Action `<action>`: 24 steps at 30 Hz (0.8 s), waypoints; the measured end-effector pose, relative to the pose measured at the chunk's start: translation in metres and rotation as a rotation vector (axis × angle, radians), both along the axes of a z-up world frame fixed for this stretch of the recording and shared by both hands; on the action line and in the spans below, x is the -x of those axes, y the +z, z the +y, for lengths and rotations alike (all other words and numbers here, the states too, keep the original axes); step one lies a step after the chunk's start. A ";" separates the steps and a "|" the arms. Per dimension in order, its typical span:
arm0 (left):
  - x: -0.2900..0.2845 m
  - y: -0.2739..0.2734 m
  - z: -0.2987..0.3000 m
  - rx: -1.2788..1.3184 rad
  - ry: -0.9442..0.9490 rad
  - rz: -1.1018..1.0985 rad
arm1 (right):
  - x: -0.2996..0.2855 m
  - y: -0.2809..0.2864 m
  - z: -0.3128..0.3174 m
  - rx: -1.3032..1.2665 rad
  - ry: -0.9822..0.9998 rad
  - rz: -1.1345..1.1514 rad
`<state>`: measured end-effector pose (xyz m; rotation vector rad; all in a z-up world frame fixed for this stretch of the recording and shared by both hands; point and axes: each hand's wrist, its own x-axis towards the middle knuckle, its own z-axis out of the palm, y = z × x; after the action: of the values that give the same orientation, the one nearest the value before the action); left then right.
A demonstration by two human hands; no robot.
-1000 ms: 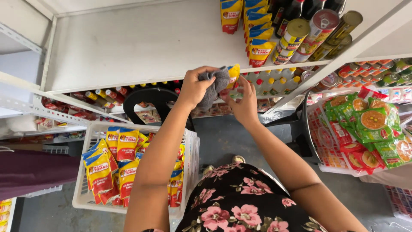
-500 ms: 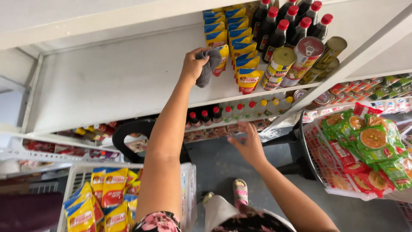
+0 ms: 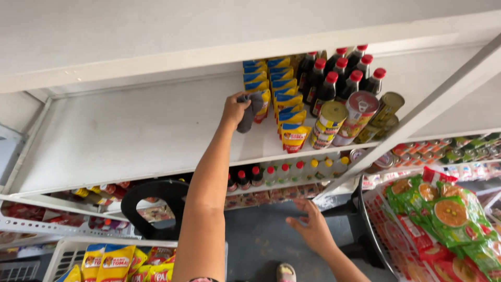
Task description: Wiping down grocery store shelves with a cloth and organizing product pouches.
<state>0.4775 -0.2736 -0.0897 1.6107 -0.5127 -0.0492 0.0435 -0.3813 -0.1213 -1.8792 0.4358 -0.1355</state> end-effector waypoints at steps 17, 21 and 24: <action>0.007 0.027 -0.005 -0.019 -0.017 0.140 | -0.005 0.000 -0.001 -0.053 0.047 0.198; 0.005 0.022 -0.006 0.004 -0.010 0.162 | -0.003 -0.007 -0.002 -0.044 0.047 0.127; 0.002 0.015 -0.006 -0.016 -0.006 0.090 | -0.003 -0.011 -0.003 -0.029 0.032 0.142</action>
<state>0.4759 -0.2798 -0.0745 1.6148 -0.4480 -0.1299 0.0462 -0.3839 -0.1321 -1.8733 0.5020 0.0256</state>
